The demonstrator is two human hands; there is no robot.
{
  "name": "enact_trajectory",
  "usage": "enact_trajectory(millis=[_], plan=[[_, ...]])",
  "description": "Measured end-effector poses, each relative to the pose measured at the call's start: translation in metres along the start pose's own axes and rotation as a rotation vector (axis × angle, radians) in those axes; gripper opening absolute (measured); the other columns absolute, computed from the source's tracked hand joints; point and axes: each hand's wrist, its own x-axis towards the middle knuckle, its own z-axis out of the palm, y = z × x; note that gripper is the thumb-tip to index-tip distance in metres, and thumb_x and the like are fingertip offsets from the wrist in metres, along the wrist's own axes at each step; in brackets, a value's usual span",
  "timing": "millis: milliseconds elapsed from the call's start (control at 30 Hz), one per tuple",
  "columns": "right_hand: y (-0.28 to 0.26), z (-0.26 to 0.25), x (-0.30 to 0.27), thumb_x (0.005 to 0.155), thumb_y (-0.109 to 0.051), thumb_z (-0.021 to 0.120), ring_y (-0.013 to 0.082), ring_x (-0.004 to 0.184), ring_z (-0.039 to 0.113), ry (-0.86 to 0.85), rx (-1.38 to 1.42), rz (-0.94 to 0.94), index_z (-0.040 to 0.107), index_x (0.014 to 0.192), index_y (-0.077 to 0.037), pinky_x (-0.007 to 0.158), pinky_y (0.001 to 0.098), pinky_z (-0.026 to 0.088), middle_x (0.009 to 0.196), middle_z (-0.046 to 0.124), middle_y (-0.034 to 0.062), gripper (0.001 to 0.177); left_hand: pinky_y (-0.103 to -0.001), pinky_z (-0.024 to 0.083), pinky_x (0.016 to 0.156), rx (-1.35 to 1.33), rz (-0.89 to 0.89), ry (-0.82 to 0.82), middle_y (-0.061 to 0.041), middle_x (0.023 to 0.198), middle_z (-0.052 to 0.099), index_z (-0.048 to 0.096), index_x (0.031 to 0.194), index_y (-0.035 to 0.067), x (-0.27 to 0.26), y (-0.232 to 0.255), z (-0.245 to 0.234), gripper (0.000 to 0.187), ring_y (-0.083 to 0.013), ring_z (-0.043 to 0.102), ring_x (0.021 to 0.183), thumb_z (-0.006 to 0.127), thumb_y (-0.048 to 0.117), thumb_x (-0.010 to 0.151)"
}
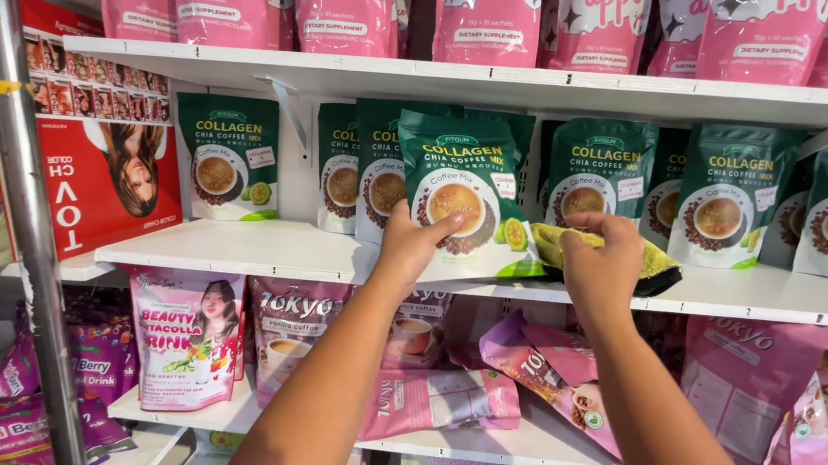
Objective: The person wipes the front and back of green 'Collagen Chia Coffee Mix' packages on a store shelf using a yellow cloth. They repeatedly pick up the packages, clean them, and place them back in a row. The person also wipes the shelf surface and briefly handles pink packages on a lower shelf.
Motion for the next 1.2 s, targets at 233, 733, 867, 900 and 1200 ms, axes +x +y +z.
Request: enact_trajectory(millis=[233,733,867,900,1200], plan=[[0.007,-0.004,0.043,0.071,-0.056,0.082,0.0493,0.133,0.032,-0.11,-0.61,-0.283,0.073,0.125,-0.012,0.109,0.0563,0.026,0.142,0.051,0.0272,0.07,-0.033,0.059,0.089,-0.044,0.044,-0.105,-0.011,0.116,0.073,0.058,0.124,0.0,-0.003,-0.008,-0.011,0.055,-0.0183,0.072,0.103,0.085,0.016,0.078],[0.059,0.004,0.048,0.075,-0.048,0.073,0.0393,0.107,0.069,-0.69,-0.562,0.067,0.063,0.141,-0.028,0.093,0.048,0.053,0.115,0.074,0.0186,0.069,-0.033,0.058,0.094,-0.061,-0.002,-0.24,-0.011,0.123,0.072,0.055,0.13,0.0,-0.012,-0.007,-0.015,0.06,-0.0176,0.071,0.109,0.084,0.016,0.08],[0.078,-0.002,0.045,0.088,-0.027,0.079,0.0322,0.109,0.071,-0.102,-0.073,0.119,0.066,0.136,-0.009,0.094,0.0412,0.055,0.118,0.075,0.0166,0.053,-0.034,0.058,0.093,-0.04,-0.022,-0.21,-0.012,0.122,0.071,0.052,0.13,0.001,-0.012,-0.008,-0.014,0.062,-0.0181,0.071,0.109,0.084,0.015,0.079],[0.084,-0.002,0.044,0.091,-0.017,0.078,0.0254,0.111,0.073,0.08,0.222,0.097,0.066,0.137,-0.006,0.097,0.0363,0.056,0.124,0.075,0.0109,0.049,-0.033,0.058,0.094,-0.021,-0.021,-0.206,-0.012,0.123,0.071,0.052,0.13,0.0,-0.013,-0.008,-0.013,0.061,-0.0179,0.071,0.11,0.084,0.016,0.08],[-0.061,0.015,-0.009,0.081,-0.004,0.077,0.0334,0.123,0.059,-0.09,0.229,-0.527,0.06,0.134,-0.006,0.107,0.0434,0.046,0.131,0.062,0.0156,0.056,-0.033,0.059,0.098,-0.078,0.089,-0.352,-0.01,0.131,0.069,0.053,0.14,0.003,0.001,-0.036,-0.017,0.056,-0.0186,0.069,0.115,0.075,0.011,0.089]])
